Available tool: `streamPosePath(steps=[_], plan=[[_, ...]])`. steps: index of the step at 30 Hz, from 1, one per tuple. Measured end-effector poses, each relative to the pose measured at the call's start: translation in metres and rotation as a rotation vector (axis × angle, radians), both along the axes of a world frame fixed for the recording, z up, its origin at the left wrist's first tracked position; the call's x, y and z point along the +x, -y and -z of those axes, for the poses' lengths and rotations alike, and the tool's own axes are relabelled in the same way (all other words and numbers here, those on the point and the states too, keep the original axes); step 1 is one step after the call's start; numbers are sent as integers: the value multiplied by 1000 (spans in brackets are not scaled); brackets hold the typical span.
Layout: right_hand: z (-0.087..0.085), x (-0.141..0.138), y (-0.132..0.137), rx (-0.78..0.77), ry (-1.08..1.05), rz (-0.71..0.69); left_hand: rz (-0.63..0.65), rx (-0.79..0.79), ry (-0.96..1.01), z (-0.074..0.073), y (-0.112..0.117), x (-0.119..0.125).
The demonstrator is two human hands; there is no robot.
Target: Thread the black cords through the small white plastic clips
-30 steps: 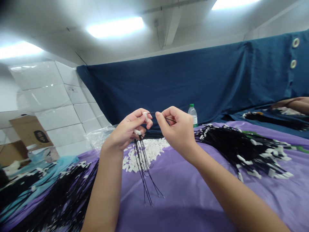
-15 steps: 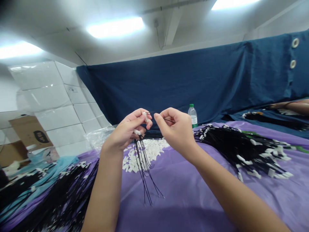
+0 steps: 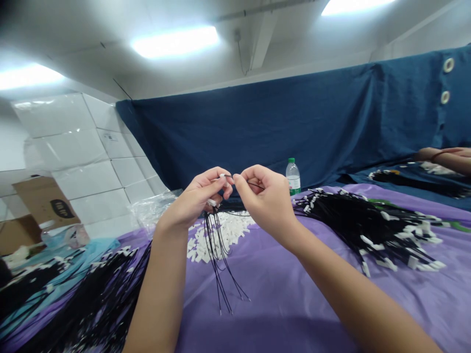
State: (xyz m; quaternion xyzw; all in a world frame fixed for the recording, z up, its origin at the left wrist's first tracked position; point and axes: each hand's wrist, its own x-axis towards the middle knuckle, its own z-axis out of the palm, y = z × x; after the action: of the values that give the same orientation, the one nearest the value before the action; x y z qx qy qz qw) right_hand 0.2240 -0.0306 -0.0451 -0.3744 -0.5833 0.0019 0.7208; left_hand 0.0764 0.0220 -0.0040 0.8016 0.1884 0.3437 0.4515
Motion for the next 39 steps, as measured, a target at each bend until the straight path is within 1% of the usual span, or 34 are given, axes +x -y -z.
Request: streamPosePath(steps=[5,10,18,24,28,31,32,34,37,39], plan=[[0,0,-1,6,9,1,6,5,4,1,-1,1],[1,0,-3,0,18,-7,6,25,-41,2,3,2],[1,1,-3,-14,31,-44,2,58,-65,1,5,1],[2,1,-1,-23,53,-45,14,49,-69,2,5,0],[2,1,-1,-34,57,-73,25,33,-43,1,5,0],[0,3,-1,-45,55,-85,39,-9,26,2,2,0],[0,4,-1,-32,53,-63,33,-28,61,2,0,0],[-1,5,0,35,54,36,6,-80,148,1,-4,0],[-3,6,4,223,105,265,-43,-194,306,-1,-10,-3],[-4,5,8,363,174,369,-73,-284,418,-4,-13,-6]])
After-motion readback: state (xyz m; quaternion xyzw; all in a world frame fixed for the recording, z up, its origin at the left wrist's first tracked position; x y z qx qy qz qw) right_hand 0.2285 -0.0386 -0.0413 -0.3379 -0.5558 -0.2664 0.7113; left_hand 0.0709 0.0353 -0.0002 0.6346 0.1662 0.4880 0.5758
